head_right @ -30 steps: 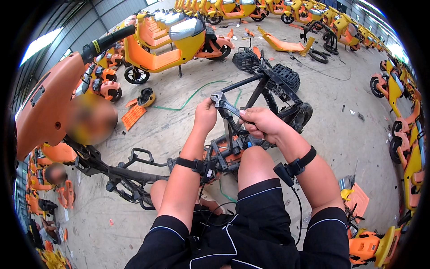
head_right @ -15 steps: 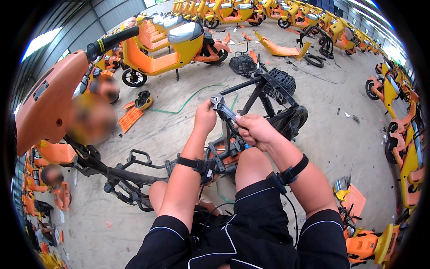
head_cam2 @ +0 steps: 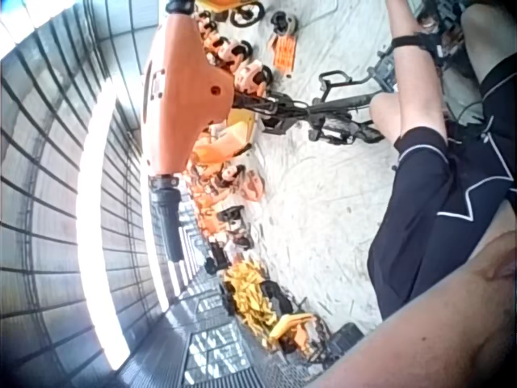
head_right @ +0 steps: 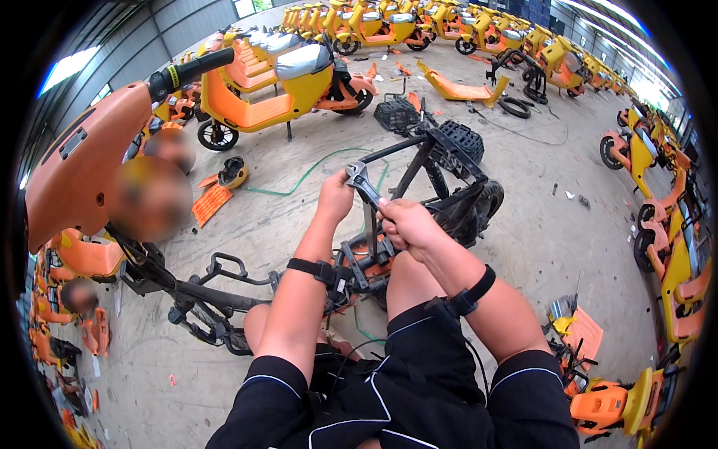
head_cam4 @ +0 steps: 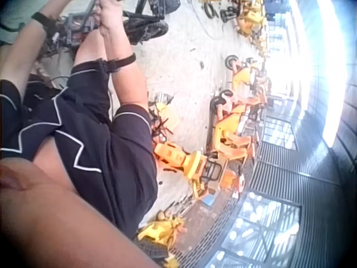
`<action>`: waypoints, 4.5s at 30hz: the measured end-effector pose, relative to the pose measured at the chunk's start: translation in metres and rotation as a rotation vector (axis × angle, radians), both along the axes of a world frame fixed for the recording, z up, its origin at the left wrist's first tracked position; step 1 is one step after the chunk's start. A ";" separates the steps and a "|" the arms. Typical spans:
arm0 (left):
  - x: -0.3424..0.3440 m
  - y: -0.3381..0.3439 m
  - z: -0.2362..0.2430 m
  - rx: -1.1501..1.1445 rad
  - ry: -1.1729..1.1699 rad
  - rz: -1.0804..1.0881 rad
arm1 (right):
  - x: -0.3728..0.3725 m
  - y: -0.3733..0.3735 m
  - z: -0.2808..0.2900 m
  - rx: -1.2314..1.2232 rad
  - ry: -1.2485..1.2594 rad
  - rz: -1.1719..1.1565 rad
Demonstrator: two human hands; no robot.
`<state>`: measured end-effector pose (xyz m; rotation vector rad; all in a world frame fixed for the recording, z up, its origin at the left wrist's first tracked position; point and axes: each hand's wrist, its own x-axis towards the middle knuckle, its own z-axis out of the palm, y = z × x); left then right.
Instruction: The person uses an adjustable wrench to loosen or tighten bolts on a metal basket and frame assembly of a scooter, picking up and handling loose bolts and small components from the floor.
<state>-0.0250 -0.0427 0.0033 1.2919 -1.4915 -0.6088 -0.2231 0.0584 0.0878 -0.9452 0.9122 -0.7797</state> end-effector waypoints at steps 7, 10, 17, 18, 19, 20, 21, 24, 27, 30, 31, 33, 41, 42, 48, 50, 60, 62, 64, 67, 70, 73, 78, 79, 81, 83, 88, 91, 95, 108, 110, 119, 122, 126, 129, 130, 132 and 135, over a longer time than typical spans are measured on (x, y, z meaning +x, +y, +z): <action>0.012 0.002 0.002 0.022 0.038 -0.081 | 0.001 -0.001 -0.003 -0.026 0.020 0.020; 0.002 0.012 0.014 0.033 0.028 -0.057 | -0.013 -0.010 0.004 -0.036 0.076 0.077; -0.001 0.014 0.010 -0.053 0.084 -0.071 | -0.021 -0.020 0.016 -0.044 0.203 0.175; -0.002 0.012 0.009 -0.033 0.075 -0.057 | -0.022 -0.022 0.018 -0.049 0.225 0.176; -0.005 0.013 0.013 -0.017 0.067 -0.042 | -0.023 -0.024 0.020 -0.056 0.249 0.177; -0.008 0.015 0.019 -0.032 0.081 -0.052 | -0.023 -0.025 0.021 -0.059 0.255 0.172; -0.008 0.010 0.014 -0.061 0.102 -0.075 | -0.022 -0.027 0.021 -0.079 0.257 0.165; 0.007 0.015 0.018 -0.049 -0.059 -0.003 | -0.017 -0.030 0.021 -0.162 0.244 0.180; 0.007 0.009 0.005 -0.030 -0.025 0.046 | -0.013 -0.028 0.023 -0.150 0.195 0.192; -0.017 0.010 0.015 -0.103 -0.065 0.094 | -0.023 -0.027 0.014 -0.185 0.262 0.085; -0.017 0.016 0.022 -0.056 -0.026 0.089 | -0.021 -0.026 0.009 -0.205 0.307 0.049; -0.013 0.022 0.017 -0.056 -0.004 0.155 | -0.019 -0.027 0.002 -0.268 0.391 0.081; -0.020 0.021 0.015 -0.179 0.016 0.197 | -0.059 -0.081 -0.022 -0.749 0.859 0.147; -0.020 0.023 0.014 -0.155 -0.007 0.213 | -0.066 -0.091 -0.031 -0.832 0.884 0.166; -0.019 0.024 0.015 -0.147 0.031 0.225 | -0.047 -0.076 -0.016 -0.953 1.062 0.138; -0.019 0.023 0.013 -0.156 0.028 0.232 | -0.051 -0.078 -0.028 -0.962 0.966 0.106; -0.020 0.027 0.017 -0.171 0.023 0.228 | -0.062 -0.098 -0.019 -0.887 0.478 -0.216; -0.022 0.027 0.018 -0.175 0.021 0.232 | -0.058 -0.100 -0.010 -0.901 0.505 -0.227; -0.021 0.029 0.018 -0.169 0.000 0.260 | -0.060 -0.129 -0.023 -0.956 0.508 -0.174; -0.017 0.028 0.025 -0.142 -0.050 0.188 | -0.054 -0.138 -0.025 -0.974 0.694 -0.105; -0.014 0.026 0.020 -0.156 -0.015 0.179 | -0.033 -0.130 -0.032 -0.973 0.861 -0.099; -0.016 0.028 0.020 -0.175 0.000 0.189 | -0.032 -0.145 -0.050 -0.911 0.655 -0.057; -0.018 0.028 0.020 -0.123 -0.009 0.218 | -0.017 -0.163 -0.061 -0.885 0.360 -0.016; -0.019 0.027 0.020 -0.112 -0.008 0.235 | -0.008 -0.161 -0.053 -0.891 0.371 0.008; -0.018 0.030 0.024 -0.095 -0.030 0.229 | 0.012 -0.152 -0.034 -0.905 0.385 0.038; -0.017 0.030 0.024 -0.095 -0.026 0.214 | 0.023 -0.159 -0.033 -0.923 0.343 0.057; -0.023 0.035 0.030 -0.086 0.053 0.234 | 0.028 -0.177 -0.047 -0.908 0.300 0.102; -0.024 0.033 0.027 -0.125 -0.021 0.234 | 0.027 -0.185 -0.066 -0.944 0.232 -0.015; -0.021 0.036 0.030 -0.092 -0.028 0.247 | 0.025 -0.178 -0.056 -1.012 0.290 -0.035; -0.025 0.031 0.023 -0.064 0.005 0.270 | 0.025 -0.185 -0.065 -0.862 0.243 0.070; -0.023 0.020 0.006 -0.138 0.101 0.266 | 0.030 -0.179 -0.064 -0.856 0.221 0.051; 0.025 0.036 -0.062 0.388 1.599 0.283 | 0.030 -0.182 -0.065 -0.846 0.230 0.022; 0.025 0.034 -0.087 0.430 1.619 0.346 | 0.034 -0.180 -0.066 -0.840 0.195 0.016; 0.012 0.021 -0.091 0.388 1.670 0.288 | 0.035 -0.180 -0.066 -0.852 0.174 0.046; -0.002 0.022 -0.046 0.370 1.531 0.121 | 0.030 -0.179 -0.064 -0.846 0.222 0.042; -0.002 0.027 -0.028 0.373 1.424 0.051 | 0.029 -0.178 -0.062 -0.844 0.241 0.038; -0.007 0.030 0.007 0.334 1.180 0.043 | 0.024 -0.182 -0.066 -0.841 0.213 0.029; -0.018 0.006 -0.013 0.006 0.799 0.236 | 0.032 -0.185 -0.070 -0.836 0.182 0.035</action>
